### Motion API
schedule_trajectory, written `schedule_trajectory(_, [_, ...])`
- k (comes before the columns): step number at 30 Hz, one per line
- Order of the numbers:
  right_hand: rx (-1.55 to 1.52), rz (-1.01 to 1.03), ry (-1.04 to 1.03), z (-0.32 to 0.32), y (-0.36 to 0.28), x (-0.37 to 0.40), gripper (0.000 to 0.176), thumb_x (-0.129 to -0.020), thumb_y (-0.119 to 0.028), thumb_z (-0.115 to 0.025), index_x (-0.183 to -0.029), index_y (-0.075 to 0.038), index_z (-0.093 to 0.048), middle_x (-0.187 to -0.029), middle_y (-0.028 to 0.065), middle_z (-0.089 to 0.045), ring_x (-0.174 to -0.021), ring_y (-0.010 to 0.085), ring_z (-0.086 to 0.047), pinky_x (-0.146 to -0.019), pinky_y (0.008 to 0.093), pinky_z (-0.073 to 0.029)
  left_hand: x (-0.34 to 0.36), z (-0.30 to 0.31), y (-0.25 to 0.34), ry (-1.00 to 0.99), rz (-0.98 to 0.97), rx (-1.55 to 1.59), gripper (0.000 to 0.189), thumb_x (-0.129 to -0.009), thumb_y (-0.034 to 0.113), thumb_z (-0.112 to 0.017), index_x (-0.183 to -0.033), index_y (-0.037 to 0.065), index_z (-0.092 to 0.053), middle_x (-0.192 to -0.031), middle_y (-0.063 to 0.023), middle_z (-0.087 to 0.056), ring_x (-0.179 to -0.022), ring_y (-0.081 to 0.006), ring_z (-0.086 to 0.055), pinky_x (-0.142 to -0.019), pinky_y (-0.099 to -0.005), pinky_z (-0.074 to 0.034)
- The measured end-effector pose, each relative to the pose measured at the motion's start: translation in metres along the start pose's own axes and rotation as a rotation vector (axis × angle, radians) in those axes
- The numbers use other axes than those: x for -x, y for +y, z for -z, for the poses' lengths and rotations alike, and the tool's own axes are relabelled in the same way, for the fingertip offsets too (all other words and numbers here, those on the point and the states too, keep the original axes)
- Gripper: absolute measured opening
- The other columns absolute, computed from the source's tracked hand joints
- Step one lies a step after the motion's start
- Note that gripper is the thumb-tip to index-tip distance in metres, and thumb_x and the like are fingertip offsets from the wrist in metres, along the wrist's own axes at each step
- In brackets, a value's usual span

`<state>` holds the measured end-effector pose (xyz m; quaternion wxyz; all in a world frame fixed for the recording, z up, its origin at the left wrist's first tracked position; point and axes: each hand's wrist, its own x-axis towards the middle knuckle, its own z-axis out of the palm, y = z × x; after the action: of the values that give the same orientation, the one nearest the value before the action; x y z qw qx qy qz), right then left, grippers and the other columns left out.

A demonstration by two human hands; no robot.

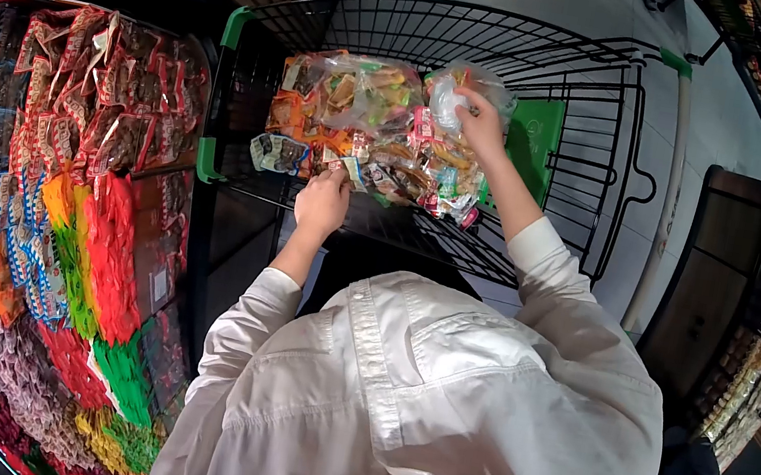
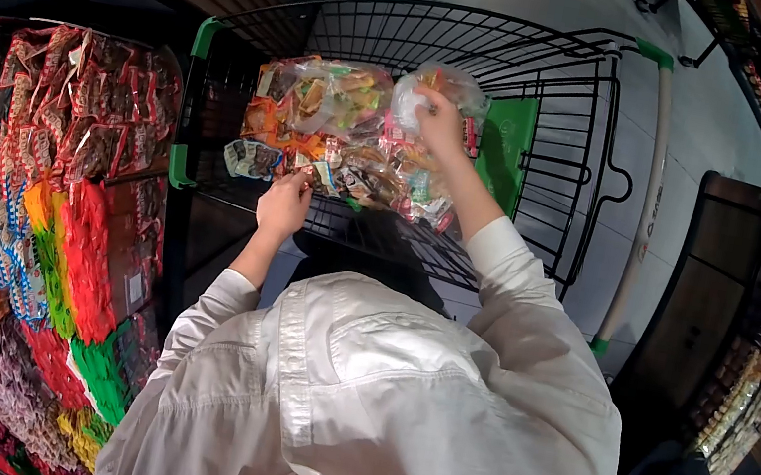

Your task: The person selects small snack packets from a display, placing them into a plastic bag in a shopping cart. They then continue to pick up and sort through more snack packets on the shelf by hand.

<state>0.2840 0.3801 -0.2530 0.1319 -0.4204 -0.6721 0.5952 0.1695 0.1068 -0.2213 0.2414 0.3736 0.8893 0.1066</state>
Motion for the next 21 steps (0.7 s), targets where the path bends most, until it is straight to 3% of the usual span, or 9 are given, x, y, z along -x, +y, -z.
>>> schedule_trajectory(3, [0.267,0.139,0.114,-0.014,0.009,-0.044,0.034,-0.077,-0.007,-0.061,-0.110,-0.013,-0.063,-0.107,0.0116,-0.060,-0.103,0.0258,-0.056,-0.089,0.0331,-0.044,-0.001,0.003,0.004,-0.027,0.012,-0.012,0.018,-0.084,0.023,-0.055,-0.098,0.011,-0.059,-0.095,-0.0095,-0.063,-0.091,-0.0299,-0.060,-0.073,-0.0422,-0.050])
schedule_trajectory(7, [0.469,0.202,0.098,-0.035,0.007,-0.087,0.036,-0.073,-0.008,-0.061,-0.108,-0.014,-0.060,-0.104,0.0169,-0.060,-0.101,0.0344,-0.057,-0.086,0.0389,-0.045,-0.002,0.010,0.010,-0.104,0.070,-0.049,0.021,-0.084,0.023,-0.055,-0.101,0.012,-0.059,-0.097,-0.0098,-0.063,-0.092,-0.0292,-0.061,-0.074,-0.0420,-0.050])
schedule_trajectory(9, [0.684,-0.060,0.019,-0.044,0.006,-0.101,0.032,-0.073,-0.007,-0.058,-0.105,-0.013,-0.056,-0.104,0.0200,-0.060,-0.096,0.0375,-0.058,-0.080,0.0438,-0.047,-0.005,0.005,0.006,-0.123,0.080,-0.048,0.022,-0.084,0.024,-0.055,-0.102,0.012,-0.059,-0.098,-0.0093,-0.063,-0.092,-0.0289,-0.061,-0.074,-0.0419,-0.050])
schedule_trajectory(10, [0.760,0.005,0.046,-0.048,0.010,-0.103,0.029,-0.074,-0.005,-0.056,-0.102,-0.013,-0.052,-0.101,0.0181,-0.060,-0.093,0.0379,-0.058,-0.075,0.0469,-0.047,-0.004,0.007,0.007,-0.126,0.084,-0.032,0.022,-0.084,0.024,-0.055,-0.102,0.012,-0.059,-0.098,-0.0090,-0.063,-0.092,-0.0290,-0.061,-0.074,-0.0419,-0.050])
schedule_trajectory(11, [0.756,0.001,0.042,-0.050,0.015,-0.106,0.029,-0.074,-0.005,-0.056,-0.102,-0.013,-0.052,-0.101,0.0181,-0.060,-0.093,0.0379,-0.058,-0.075,0.0469,-0.047,-0.003,0.007,0.008,-0.128,0.089,-0.016,0.022,-0.085,0.024,-0.054,-0.102,0.011,-0.059,-0.098,-0.0086,-0.063,-0.092,-0.0290,-0.061,-0.074,-0.0418,-0.050])
schedule_trajectory(13, [0.895,0.189,0.070,-0.052,0.021,-0.110,0.021,-0.077,-0.008,-0.054,-0.098,-0.010,-0.056,-0.096,0.0127,-0.061,-0.092,0.0334,-0.061,-0.079,0.0444,-0.047,-0.001,0.005,0.007,-0.082,0.077,-0.027,0.020,-0.082,0.020,-0.057,-0.100,0.012,-0.060,-0.096,-0.0075,-0.064,-0.088,-0.0280,-0.062,-0.071,-0.0399,-0.050])
schedule_trajectory(21, [0.966,0.387,0.121,-0.061,0.045,-0.132,0.014,-0.079,-0.009,-0.049,-0.088,-0.011,-0.060,-0.093,0.0096,-0.058,-0.093,0.0289,-0.058,-0.075,0.0403,-0.049,-0.004,0.007,0.009,-0.145,0.116,-0.025,0.018,-0.082,0.020,-0.057,-0.099,0.013,-0.061,-0.095,-0.0071,-0.064,-0.088,-0.0280,-0.062,-0.073,-0.0397,-0.050])
